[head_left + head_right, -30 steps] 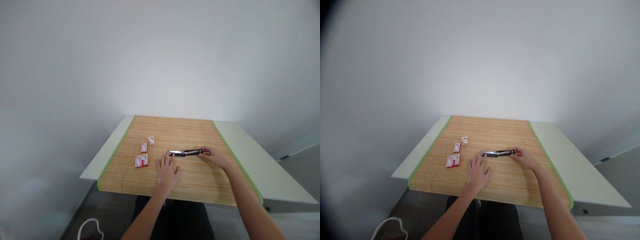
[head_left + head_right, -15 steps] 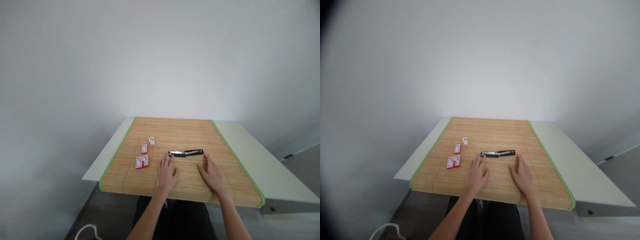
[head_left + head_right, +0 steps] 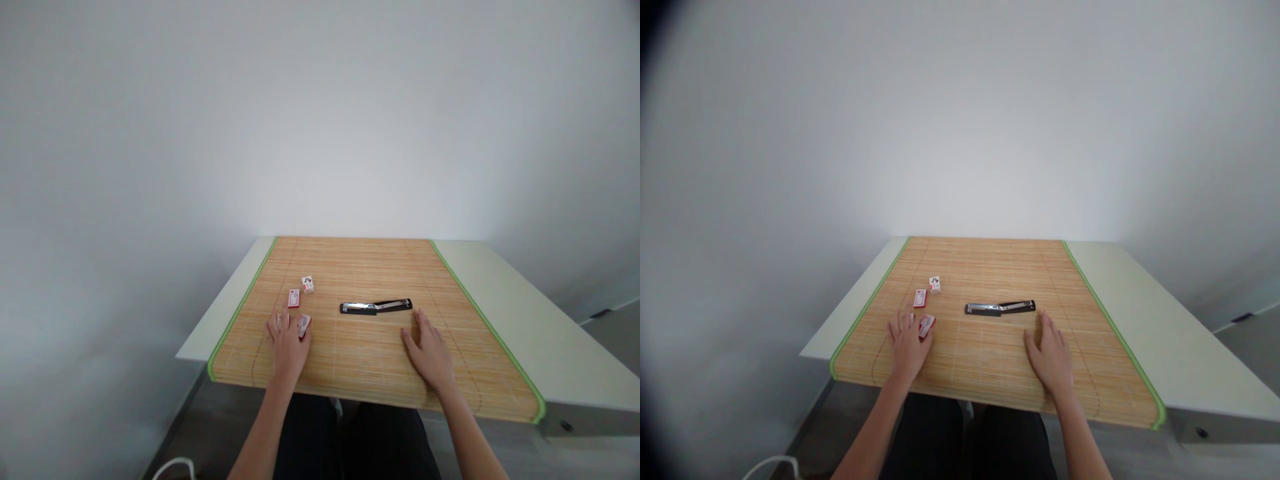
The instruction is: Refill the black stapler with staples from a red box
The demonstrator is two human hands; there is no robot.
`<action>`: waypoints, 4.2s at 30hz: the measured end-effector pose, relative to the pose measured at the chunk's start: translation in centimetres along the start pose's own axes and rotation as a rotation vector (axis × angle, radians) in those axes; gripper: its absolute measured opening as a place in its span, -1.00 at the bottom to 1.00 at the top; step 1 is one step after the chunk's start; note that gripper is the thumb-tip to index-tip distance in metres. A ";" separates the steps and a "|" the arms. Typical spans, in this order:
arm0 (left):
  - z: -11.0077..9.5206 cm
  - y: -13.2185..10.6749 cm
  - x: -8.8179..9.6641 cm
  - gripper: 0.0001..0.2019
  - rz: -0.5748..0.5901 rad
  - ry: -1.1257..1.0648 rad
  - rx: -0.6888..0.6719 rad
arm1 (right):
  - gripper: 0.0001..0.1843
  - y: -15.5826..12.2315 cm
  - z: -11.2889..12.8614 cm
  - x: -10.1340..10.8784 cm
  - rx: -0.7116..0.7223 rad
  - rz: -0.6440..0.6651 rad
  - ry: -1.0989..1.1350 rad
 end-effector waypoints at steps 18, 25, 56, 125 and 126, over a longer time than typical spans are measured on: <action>-4.9 -1.7 -4.7 -0.47 0.378 -0.441 -0.217 | -0.49 -2.3 1.5 0.7 0.028 -0.011 0.052; -5.5 -1.7 -5.3 -0.64 0.427 -0.433 -0.264 | -0.71 -3.8 8.0 0.2 0.278 0.096 0.132; -5.1 -1.1 -4.5 -0.68 0.479 -0.504 -0.315 | -0.59 -1.1 7.6 1.5 0.367 0.376 0.306; -6.7 -1.2 -5.8 -0.58 0.537 -0.485 -0.290 | -0.82 -0.4 12.1 1.2 0.510 0.545 0.344; -6.7 -1.2 -5.7 -0.59 0.536 -0.484 -0.292 | -0.80 -0.4 12.0 1.2 0.513 0.545 0.334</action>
Point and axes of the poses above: each hand's wrist, its own y-axis towards the middle knuckle, its own x-axis out of the back of the hand, z = x × y, the point moved 7 cm from there along y, towards the middle knuckle, and after that the axes turned 6 degrees about -y, right-handed, at the moved point
